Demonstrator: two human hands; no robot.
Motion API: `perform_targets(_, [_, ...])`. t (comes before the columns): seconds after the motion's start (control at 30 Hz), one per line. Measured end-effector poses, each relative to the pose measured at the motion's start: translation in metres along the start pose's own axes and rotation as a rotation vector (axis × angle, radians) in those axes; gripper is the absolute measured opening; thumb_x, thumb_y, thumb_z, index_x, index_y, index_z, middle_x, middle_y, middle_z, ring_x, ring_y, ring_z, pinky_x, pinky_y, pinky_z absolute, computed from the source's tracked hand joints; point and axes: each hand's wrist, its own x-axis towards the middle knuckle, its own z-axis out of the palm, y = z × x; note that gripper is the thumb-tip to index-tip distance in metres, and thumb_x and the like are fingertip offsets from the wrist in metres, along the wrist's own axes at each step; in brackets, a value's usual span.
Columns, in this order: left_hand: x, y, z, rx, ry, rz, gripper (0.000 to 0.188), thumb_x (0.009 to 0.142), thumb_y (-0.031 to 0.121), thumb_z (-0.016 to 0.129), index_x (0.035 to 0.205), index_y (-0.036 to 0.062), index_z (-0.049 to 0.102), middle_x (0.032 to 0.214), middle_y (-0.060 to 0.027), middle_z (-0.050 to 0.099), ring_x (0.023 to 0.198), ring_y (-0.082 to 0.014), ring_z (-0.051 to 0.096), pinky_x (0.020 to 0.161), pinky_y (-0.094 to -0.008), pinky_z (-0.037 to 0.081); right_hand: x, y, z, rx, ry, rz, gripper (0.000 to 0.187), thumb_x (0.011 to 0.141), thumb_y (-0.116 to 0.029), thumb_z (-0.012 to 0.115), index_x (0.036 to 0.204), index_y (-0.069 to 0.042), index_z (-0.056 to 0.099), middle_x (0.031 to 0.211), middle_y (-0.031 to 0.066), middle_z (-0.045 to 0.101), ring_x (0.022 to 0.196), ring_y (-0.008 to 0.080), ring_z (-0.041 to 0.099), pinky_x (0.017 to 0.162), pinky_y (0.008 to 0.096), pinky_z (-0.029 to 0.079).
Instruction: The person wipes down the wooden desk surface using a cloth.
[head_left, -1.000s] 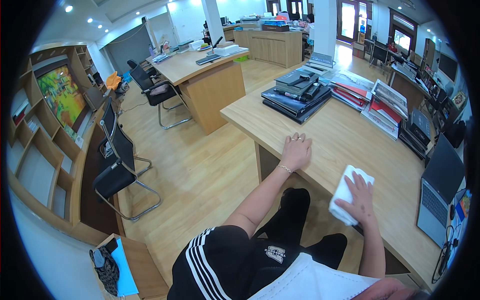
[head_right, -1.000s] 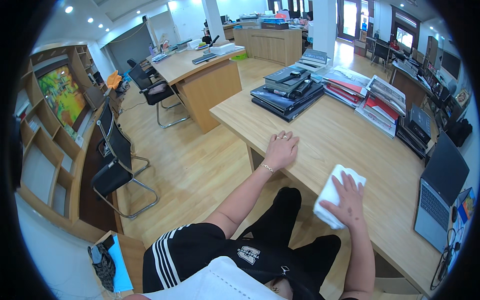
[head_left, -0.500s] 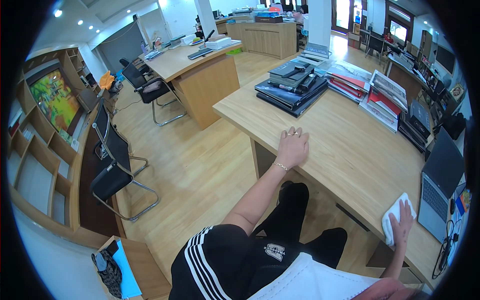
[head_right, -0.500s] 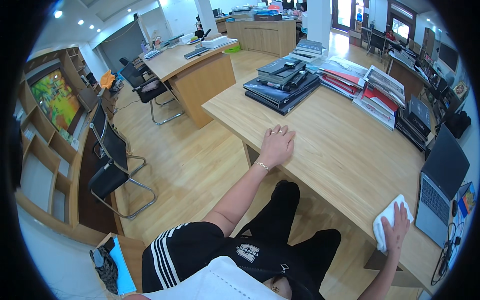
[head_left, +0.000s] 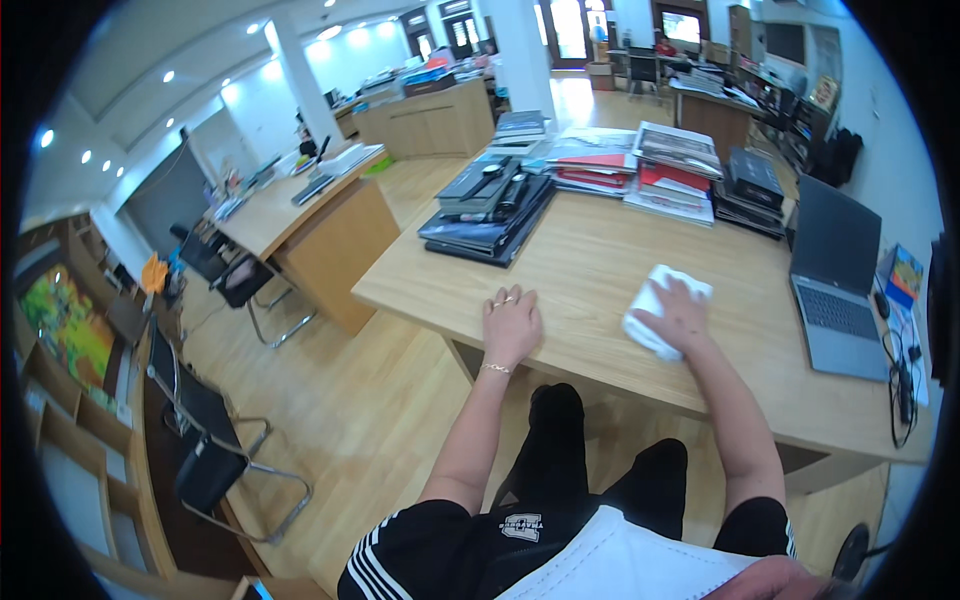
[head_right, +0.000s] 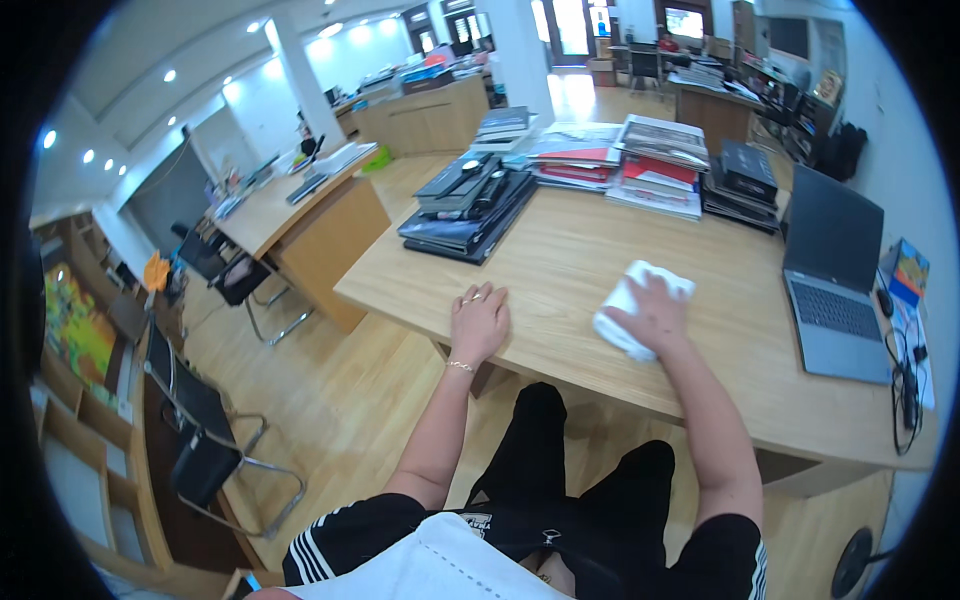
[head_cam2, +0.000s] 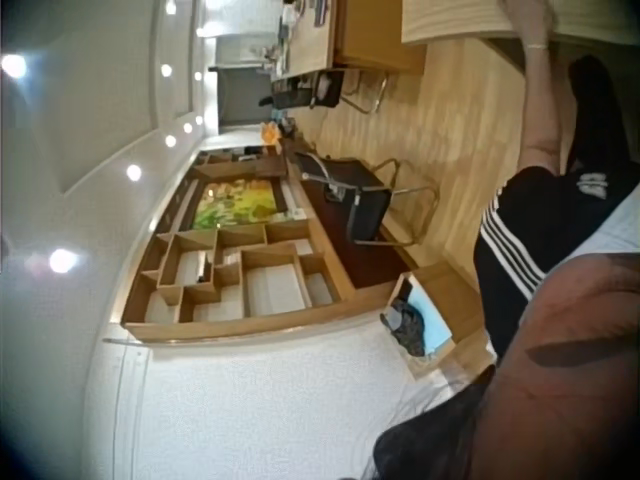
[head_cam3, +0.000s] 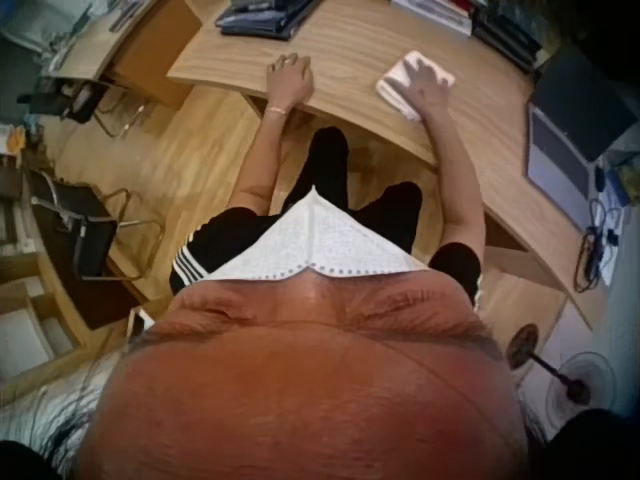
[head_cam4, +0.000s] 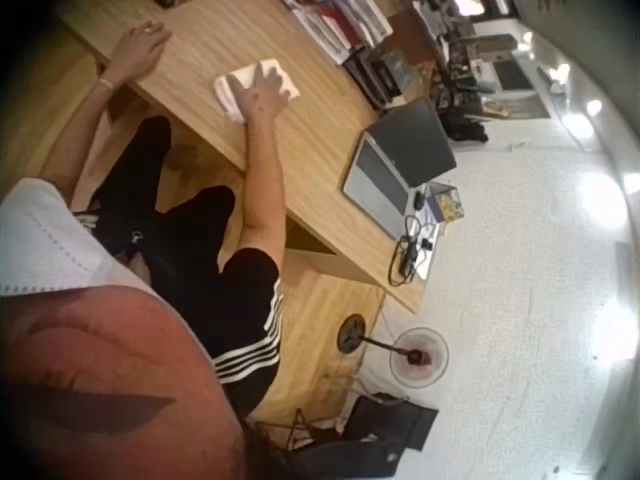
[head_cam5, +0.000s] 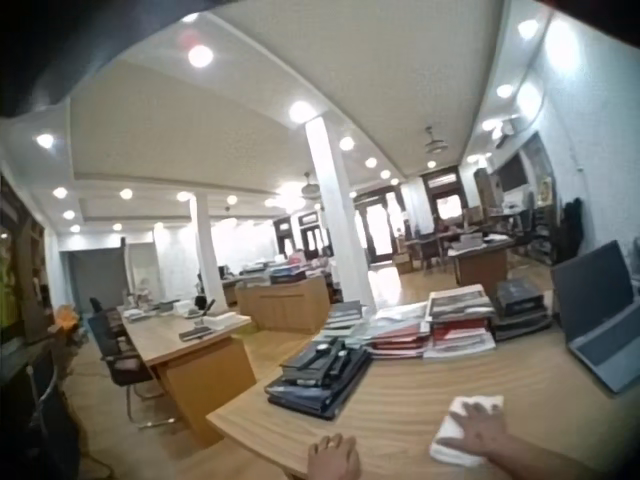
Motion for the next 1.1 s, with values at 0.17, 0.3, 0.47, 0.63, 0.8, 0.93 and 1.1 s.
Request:
perform_targets(0.17, [0.001, -0.003, 0.008, 0.009, 0.047, 0.037, 0.036, 0.091, 0.024, 0.048, 0.119, 0.0095, 0.064, 0.131, -0.0164, 0.058, 0.127, -0.035, 0.049, 0.104, -0.0503, 0.034, 0.002, -0.072, 0.011, 0.045, -0.026, -0.189, 0.084, 0.083, -0.072, 0.049, 0.147, -0.017, 0.044, 0.156, 0.0171, 0.031, 0.144, 0.0343, 0.028, 0.116, 0.0561, 0.017])
perform_targets(0.3, [0.002, -0.003, 0.008, 0.016, 0.017, 0.015, 0.04, 0.09, 0.026, 0.048, 0.125, 0.0121, 0.063, 0.134, -0.0155, 0.058, 0.129, -0.0358, 0.048, 0.107, -0.0507, 0.033, -0.019, -0.091, 0.014, 0.062, -0.051, -0.33, 0.084, 0.083, -0.071, 0.049, 0.147, -0.017, 0.043, 0.156, 0.0174, 0.031, 0.144, 0.0343, 0.028, 0.116, 0.0555, 0.016])
perform_targets(0.47, [0.001, -0.007, 0.008, -0.004, 0.015, 0.016, 0.04, 0.091, 0.027, 0.047, 0.125, 0.0122, 0.063, 0.134, -0.0154, 0.058, 0.13, -0.0359, 0.047, 0.108, -0.0508, 0.032, -0.048, -0.066, 0.011, 0.109, -0.094, -0.441, 0.085, 0.083, -0.072, 0.048, 0.147, -0.017, 0.043, 0.156, 0.0153, 0.031, 0.145, 0.0334, 0.026, 0.118, 0.0529, 0.013])
perform_targets(0.63, [0.001, -0.009, 0.01, -0.006, 0.008, 0.01, 0.041, 0.092, 0.027, 0.047, 0.126, 0.0127, 0.063, 0.135, -0.0148, 0.057, 0.13, -0.0357, 0.047, 0.109, -0.051, 0.031, -0.086, -0.003, -0.008, 0.135, -0.099, -0.337, 0.084, 0.082, -0.07, 0.051, 0.146, -0.017, 0.044, 0.157, 0.014, 0.03, 0.146, 0.0325, 0.025, 0.119, 0.0512, 0.011])
perform_targets(0.8, [0.002, -0.006, 0.008, 0.006, -0.013, -0.002, 0.041, 0.092, 0.028, 0.047, 0.127, 0.013, 0.063, 0.137, -0.0147, 0.056, 0.131, -0.0352, 0.047, 0.111, -0.051, 0.03, -0.105, 0.076, -0.027, 0.07, -0.046, -0.053, 0.078, 0.085, -0.06, 0.058, 0.146, -0.015, 0.044, 0.157, 0.0145, 0.031, 0.146, 0.0328, 0.026, 0.119, 0.0519, 0.012])
perform_targets(0.93, [0.003, -0.003, 0.003, 0.01, -0.042, -0.019, 0.041, 0.093, 0.028, 0.047, 0.128, 0.0131, 0.062, 0.138, -0.0148, 0.055, 0.132, -0.0353, 0.046, 0.111, -0.051, 0.029, -0.106, 0.124, -0.04, 0.032, -0.019, 0.119, 0.075, 0.085, -0.057, 0.059, 0.146, -0.016, 0.045, 0.156, 0.0135, 0.032, 0.145, 0.0326, 0.027, 0.119, 0.0529, 0.013])
perform_targets(1.1, [0.003, -0.005, 0.006, 0.02, -0.04, -0.013, 0.041, 0.093, 0.028, 0.047, 0.128, 0.0131, 0.062, 0.138, -0.0148, 0.055, 0.132, -0.0356, 0.045, 0.111, -0.0515, 0.029, -0.08, 0.164, -0.035, -0.011, 0.038, 0.266, 0.073, 0.086, -0.057, 0.059, 0.146, -0.018, 0.045, 0.156, 0.0127, 0.033, 0.144, 0.0321, 0.028, 0.117, 0.055, 0.015])
